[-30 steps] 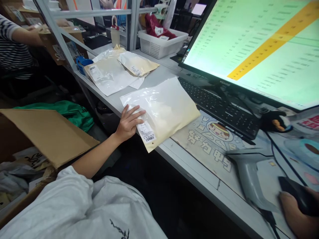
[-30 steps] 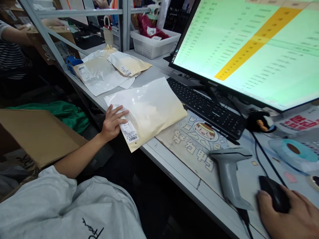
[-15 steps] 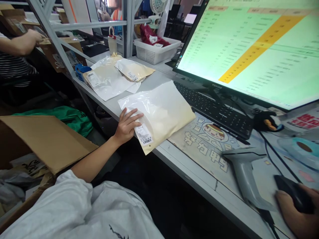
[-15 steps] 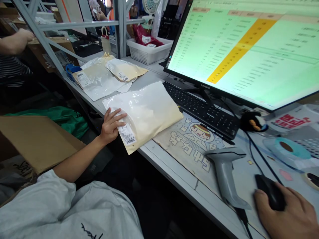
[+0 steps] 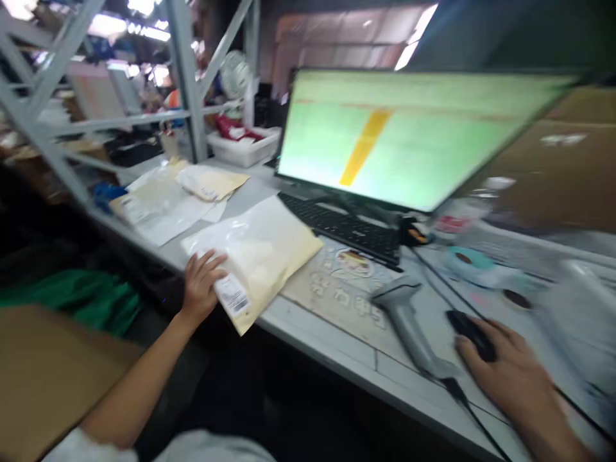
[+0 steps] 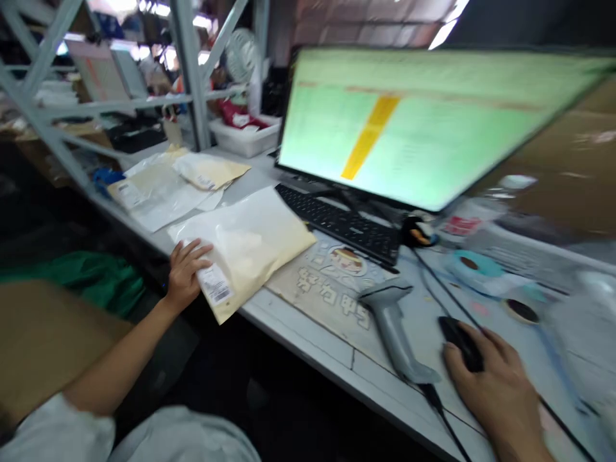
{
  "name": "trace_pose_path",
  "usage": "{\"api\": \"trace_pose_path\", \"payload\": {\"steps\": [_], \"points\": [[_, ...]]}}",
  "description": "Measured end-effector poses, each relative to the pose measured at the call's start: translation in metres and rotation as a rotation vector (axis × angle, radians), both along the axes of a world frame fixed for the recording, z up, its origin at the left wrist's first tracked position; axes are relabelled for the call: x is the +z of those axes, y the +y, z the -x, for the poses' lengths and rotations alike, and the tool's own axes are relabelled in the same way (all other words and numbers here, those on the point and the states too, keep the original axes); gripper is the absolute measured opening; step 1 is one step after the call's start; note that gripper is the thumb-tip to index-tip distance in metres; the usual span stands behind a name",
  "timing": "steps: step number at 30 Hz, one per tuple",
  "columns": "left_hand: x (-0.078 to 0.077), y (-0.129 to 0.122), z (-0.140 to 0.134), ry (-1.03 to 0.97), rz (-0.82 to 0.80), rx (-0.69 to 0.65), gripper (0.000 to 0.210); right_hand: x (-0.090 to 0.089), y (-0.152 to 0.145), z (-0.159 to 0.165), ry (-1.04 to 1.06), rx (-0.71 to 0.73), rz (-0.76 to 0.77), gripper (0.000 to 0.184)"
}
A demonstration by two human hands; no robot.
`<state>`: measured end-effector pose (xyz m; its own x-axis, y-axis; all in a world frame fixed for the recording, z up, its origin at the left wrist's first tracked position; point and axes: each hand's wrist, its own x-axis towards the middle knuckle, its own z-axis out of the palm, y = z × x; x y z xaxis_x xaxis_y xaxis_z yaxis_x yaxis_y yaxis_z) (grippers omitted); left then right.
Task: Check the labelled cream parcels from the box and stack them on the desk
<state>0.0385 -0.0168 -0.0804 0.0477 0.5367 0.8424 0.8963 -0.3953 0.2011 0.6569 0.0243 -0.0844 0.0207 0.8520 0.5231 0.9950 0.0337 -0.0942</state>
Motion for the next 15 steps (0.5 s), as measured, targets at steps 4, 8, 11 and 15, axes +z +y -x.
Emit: {"api": "trace_pose_path", "payload": {"steps": [4, 8, 11, 15], "points": [[-0.009, 0.01, 0.018, 0.046, 0.025, -0.024, 0.023, 0.021, -0.007, 0.023, 0.138, 0.004, 0.042, 0.056], [-0.02, 0.038, 0.038, 0.11, -0.002, -0.052, 0.034, 0.024, -0.008, 0.025, 0.151, -0.014, 0.018, 0.053], [-0.025, 0.052, 0.046, 0.124, 0.0, -0.039, 0.043, 0.021, -0.01, 0.024, 0.151, -0.006, 0.03, 0.051], [-0.03, 0.059, 0.05, 0.097, 0.031, -0.001, 0.049, 0.018, -0.011, 0.024, 0.149, -0.053, 0.026, 0.051]]}}
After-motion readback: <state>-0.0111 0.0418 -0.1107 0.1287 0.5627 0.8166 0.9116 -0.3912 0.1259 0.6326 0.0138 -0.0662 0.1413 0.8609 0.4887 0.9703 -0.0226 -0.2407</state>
